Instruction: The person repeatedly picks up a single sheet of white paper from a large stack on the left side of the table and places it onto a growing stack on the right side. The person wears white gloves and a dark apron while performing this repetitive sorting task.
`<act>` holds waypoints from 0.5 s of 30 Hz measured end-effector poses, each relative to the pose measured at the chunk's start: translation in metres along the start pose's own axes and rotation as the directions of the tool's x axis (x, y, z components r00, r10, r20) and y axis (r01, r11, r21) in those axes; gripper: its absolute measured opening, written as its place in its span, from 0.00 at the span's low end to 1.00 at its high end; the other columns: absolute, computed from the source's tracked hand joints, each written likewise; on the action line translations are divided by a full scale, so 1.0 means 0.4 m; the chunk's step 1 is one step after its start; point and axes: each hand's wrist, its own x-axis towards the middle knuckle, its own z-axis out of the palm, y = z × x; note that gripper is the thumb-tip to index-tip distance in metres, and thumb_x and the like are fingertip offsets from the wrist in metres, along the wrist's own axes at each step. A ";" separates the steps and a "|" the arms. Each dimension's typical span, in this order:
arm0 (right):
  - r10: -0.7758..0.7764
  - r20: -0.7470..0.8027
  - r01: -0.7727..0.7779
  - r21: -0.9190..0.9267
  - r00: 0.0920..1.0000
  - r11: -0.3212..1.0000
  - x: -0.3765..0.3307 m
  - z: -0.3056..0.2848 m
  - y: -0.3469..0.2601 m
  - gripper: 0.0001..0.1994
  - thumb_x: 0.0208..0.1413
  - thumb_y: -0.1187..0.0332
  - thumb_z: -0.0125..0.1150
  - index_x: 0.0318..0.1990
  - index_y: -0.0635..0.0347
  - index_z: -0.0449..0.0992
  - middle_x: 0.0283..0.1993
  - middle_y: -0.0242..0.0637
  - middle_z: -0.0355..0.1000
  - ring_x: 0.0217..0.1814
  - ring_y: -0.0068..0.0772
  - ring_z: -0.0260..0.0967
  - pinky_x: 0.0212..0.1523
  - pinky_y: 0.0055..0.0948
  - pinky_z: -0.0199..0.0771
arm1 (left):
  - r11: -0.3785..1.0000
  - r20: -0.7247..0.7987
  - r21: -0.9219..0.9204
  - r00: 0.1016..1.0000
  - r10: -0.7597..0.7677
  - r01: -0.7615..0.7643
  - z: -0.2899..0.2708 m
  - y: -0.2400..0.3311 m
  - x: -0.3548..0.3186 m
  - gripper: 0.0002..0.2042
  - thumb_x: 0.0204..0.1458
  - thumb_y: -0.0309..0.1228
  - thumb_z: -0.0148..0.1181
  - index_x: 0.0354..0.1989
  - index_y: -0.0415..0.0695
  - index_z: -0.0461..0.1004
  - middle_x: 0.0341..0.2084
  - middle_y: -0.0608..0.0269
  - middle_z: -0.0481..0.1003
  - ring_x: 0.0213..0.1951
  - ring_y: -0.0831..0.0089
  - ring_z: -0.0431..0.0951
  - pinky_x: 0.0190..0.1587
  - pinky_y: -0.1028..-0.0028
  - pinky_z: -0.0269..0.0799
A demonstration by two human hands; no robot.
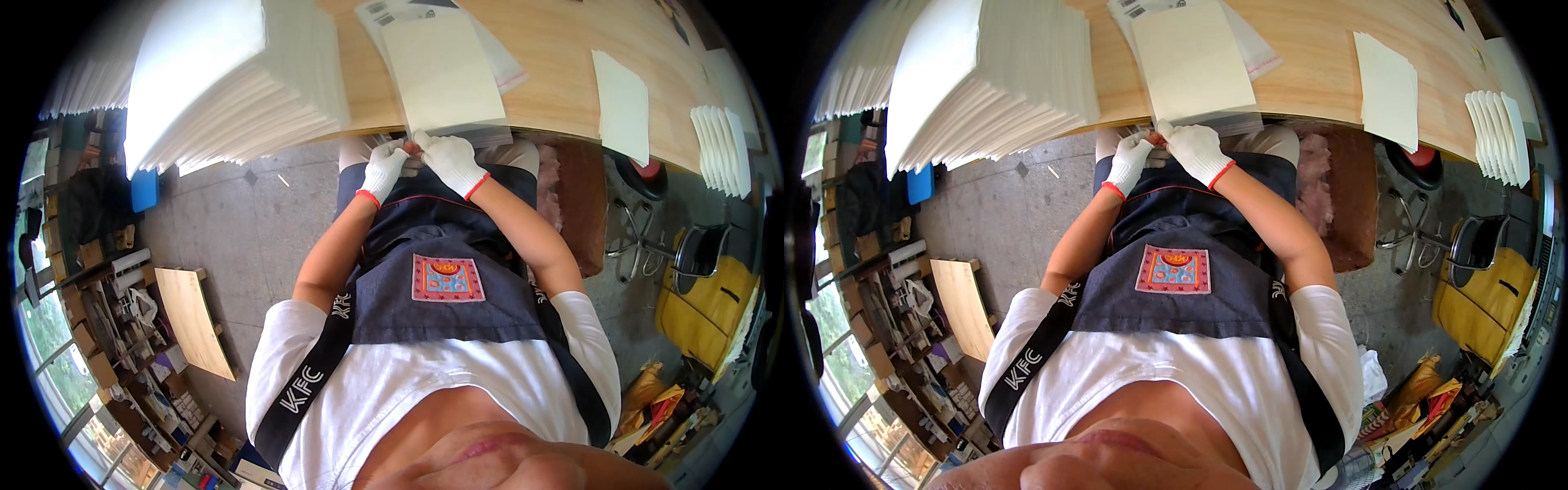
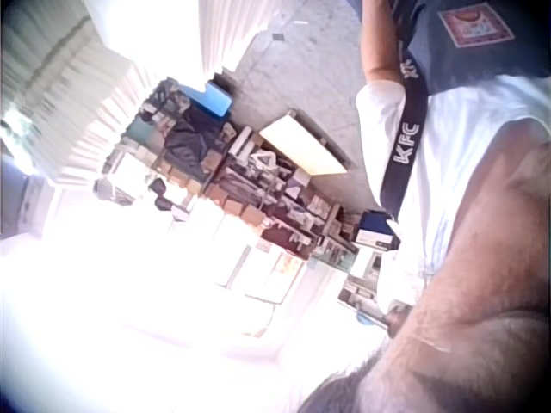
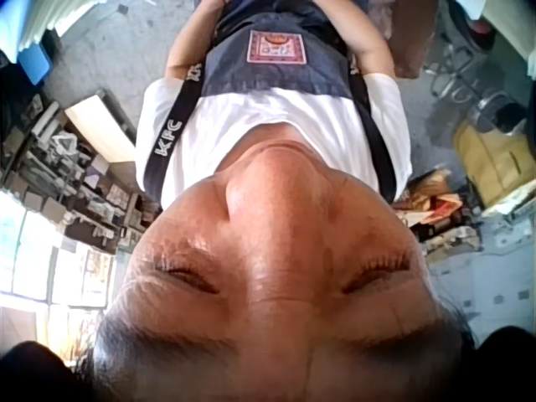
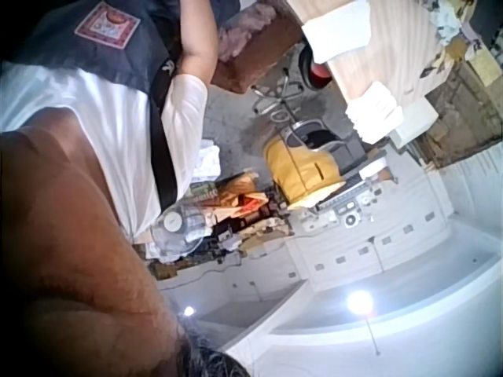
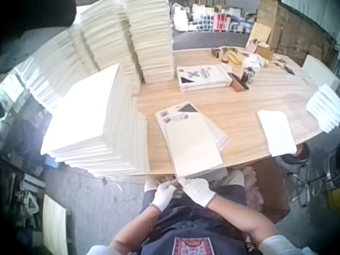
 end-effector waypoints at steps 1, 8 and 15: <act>-0.055 0.007 0.055 0.002 0.998 0.998 -0.002 -0.004 0.001 0.09 0.51 0.62 0.50 0.35 0.54 0.63 0.25 0.38 0.73 0.26 0.40 0.72 0.22 0.38 0.69 | 1.000 -0.003 0.010 1.000 -0.007 0.007 -0.003 -0.001 0.002 0.11 0.55 0.29 0.47 0.42 0.35 0.68 0.31 0.58 0.75 0.29 0.70 0.77 0.29 0.76 0.75; 0.865 0.011 0.150 0.984 0.502 -0.099 -0.250 -0.022 0.334 0.09 0.52 0.66 0.46 0.33 0.62 0.70 0.24 0.34 0.69 0.23 0.26 0.68 0.24 0.21 0.69 | 0.993 -0.034 0.091 0.996 0.079 -0.076 -0.029 -0.013 -0.041 0.12 0.54 0.31 0.50 0.39 0.33 0.69 0.30 0.57 0.75 0.29 0.72 0.77 0.31 0.77 0.74; 0.643 0.458 -0.598 -0.262 0.614 0.757 -0.548 0.082 0.443 0.21 0.49 0.62 0.53 0.50 0.59 0.65 0.45 0.48 0.70 0.46 0.49 0.68 0.45 0.43 0.67 | -0.108 0.321 0.844 0.334 0.886 -0.525 -0.047 0.007 -0.026 0.14 0.32 0.23 0.66 0.30 0.46 0.71 0.37 0.59 0.72 0.28 0.62 0.74 0.27 0.70 0.71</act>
